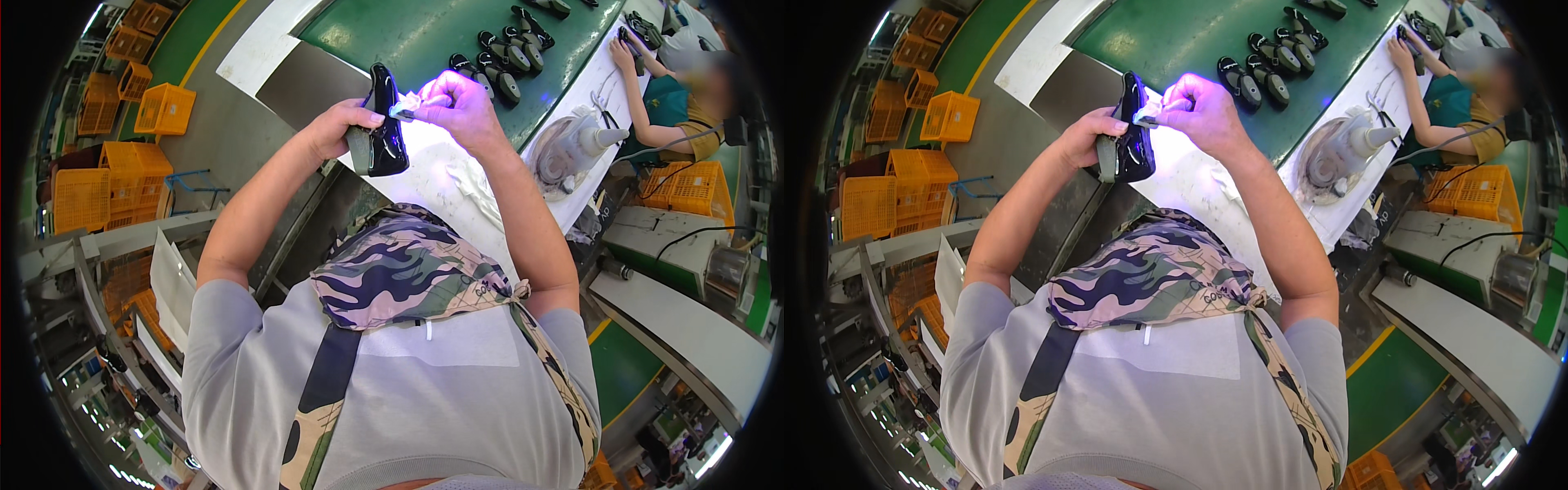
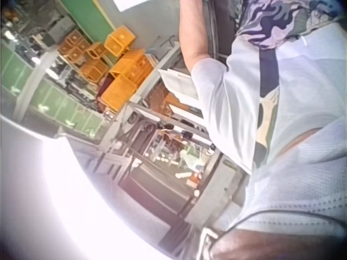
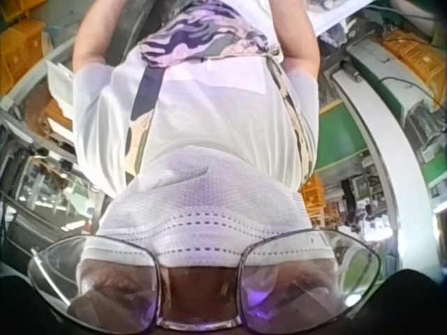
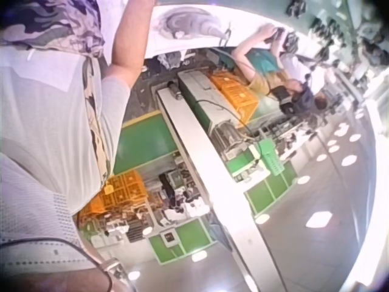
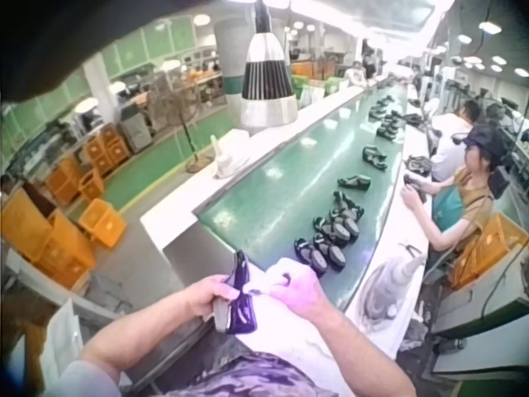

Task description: Apply polish and buff the surface of black shoes at a manufacturing workstation.

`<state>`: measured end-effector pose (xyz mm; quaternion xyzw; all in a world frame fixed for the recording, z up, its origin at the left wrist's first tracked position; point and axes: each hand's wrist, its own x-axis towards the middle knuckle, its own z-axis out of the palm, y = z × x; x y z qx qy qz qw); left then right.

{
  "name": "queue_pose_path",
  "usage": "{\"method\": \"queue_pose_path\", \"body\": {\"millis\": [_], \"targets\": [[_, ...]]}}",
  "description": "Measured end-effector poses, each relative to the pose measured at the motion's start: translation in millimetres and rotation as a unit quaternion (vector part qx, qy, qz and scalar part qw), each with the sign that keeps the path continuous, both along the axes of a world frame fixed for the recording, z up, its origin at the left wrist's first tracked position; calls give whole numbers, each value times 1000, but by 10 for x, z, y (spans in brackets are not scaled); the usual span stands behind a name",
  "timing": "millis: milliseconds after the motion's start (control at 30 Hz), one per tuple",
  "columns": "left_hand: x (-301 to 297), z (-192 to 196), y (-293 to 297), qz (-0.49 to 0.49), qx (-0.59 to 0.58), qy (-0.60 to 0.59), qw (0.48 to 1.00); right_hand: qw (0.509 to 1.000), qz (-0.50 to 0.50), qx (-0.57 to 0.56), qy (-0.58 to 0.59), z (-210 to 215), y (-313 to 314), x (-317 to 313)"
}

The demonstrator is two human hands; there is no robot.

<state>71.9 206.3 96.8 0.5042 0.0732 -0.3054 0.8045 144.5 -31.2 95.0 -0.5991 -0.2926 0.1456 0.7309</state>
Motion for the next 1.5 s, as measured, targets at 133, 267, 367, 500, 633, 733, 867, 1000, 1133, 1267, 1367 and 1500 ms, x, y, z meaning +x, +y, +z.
{"method": "queue_pose_path", "body": {"millis": [133,267,367,500,633,733,867,1000,1133,1267,1367,1500], "targets": [[-21,-13,20,45,-34,25,998,999,8,-37,29,19,-22,-83],[-46,-123,62,68,-76,61,993,998,4,-54,32,79,-43,-145],[-81,-166,21,84,-102,89,987,998,-2,-59,11,51,-68,-155],[-151,-186,-34,112,-122,105,981,998,2,-56,10,50,-88,-191],[-204,-314,-79,137,-158,103,973,998,3,-56,-21,93,-106,-226],[-252,-385,-136,147,-178,111,967,999,5,-41,-23,97,-119,-240],[-303,-410,-244,204,-201,122,950,998,12,-38,-41,101,-166,-237],[-339,-460,-218,208,-262,133,933,997,12,-45,-68,69,-191,-209],[-380,-666,-104,120,-389,126,905,993,12,-35,-116,35,-137,-176],[-543,-526,-197,199,-420,88,881,990,7,-23,-140,-9,-25,-145],[-643,-369,-105,270,-430,78,858,994,-39,-37,-97,-73,4,-166],[-884,95,247,316,-367,-80,871,993,-58,87,50,-225,214,-128]]}}
